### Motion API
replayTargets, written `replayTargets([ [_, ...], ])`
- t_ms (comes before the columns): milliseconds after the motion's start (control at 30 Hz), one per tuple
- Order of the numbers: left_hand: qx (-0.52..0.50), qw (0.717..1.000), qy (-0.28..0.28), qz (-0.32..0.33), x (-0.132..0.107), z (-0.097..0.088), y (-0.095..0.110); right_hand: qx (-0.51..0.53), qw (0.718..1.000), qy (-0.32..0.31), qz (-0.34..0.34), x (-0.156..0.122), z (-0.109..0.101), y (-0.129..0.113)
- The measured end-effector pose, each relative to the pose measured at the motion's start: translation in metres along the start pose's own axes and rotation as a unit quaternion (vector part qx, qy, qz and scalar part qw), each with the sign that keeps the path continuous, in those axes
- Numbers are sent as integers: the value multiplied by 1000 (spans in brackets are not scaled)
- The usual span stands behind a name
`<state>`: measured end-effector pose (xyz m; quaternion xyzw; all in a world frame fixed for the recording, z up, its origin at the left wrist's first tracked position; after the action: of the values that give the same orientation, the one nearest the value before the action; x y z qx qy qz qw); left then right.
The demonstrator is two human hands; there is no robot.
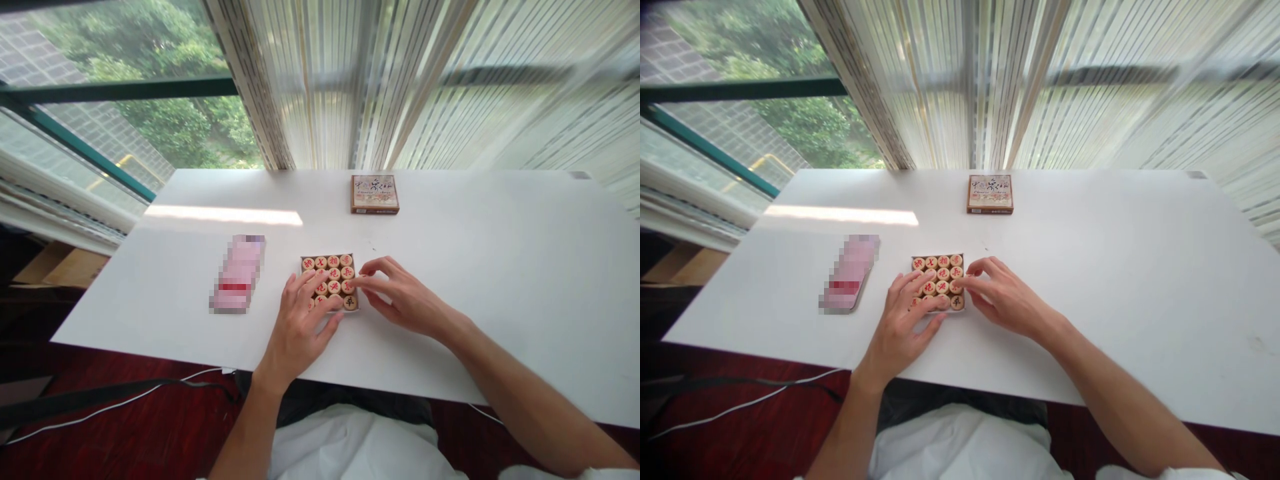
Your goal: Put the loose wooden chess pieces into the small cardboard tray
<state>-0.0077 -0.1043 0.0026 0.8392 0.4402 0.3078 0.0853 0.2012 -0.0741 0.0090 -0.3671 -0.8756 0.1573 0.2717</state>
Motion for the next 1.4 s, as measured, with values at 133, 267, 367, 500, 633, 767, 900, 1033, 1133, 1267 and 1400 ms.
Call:
replayTargets([
  [133, -79, 995, 48, -22, 3, -9, -3, 23, 996, 85, 0, 0, -3, 3],
  [267, -194, 975, 58, -87, 1, -11, -2, 72, 987, 146, -5, 0, -3, -2],
  [367, -262, 951, 36, -161, -5, -5, -1, 107, 982, 151, -24, -1, 0, -13],
  [500, -336, 914, 11, -226, -17, 8, -1, 120, 981, 140, -66, -1, 6, -27],
  [633, -425, 870, -12, -249, -24, 18, -4, 103, 982, 118, -102, 0, 11, -34],
  [767, -472, 842, -20, -259, -25, 23, -6, 94, 983, 101, -123, 0, 16, -37],
  [900, -472, 841, -12, -266, -25, 23, -5, 98, 983, 101, -114, -1, 16, -37],
  [1033, -465, 843, -16, -270, -25, 23, -4, 100, 985, 103, -98, 0, 16, -37],
  [1133, -460, 846, -27, -267, -25, 22, -2, 112, 985, 95, -93, 0, 18, -37],
  [1267, -465, 846, -36, -258, -26, 22, -1, 121, 984, 97, -92, 0, 19, -36],
  [1400, -475, 841, -37, -257, -28, 23, -2, 126, 984, 95, -86, 0, 19, -36],
])
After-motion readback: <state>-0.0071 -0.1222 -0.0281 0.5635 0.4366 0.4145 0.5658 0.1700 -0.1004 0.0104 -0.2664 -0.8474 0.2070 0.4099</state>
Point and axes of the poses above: each hand's wrist, its own x-axis towards the middle knuckle, its own z-axis out of the palm, y = z × x, the point moved 4 cm from there along x, towards the middle knuckle, and after that the axes turned 2 degrees about -z, right-handed, at the moved point
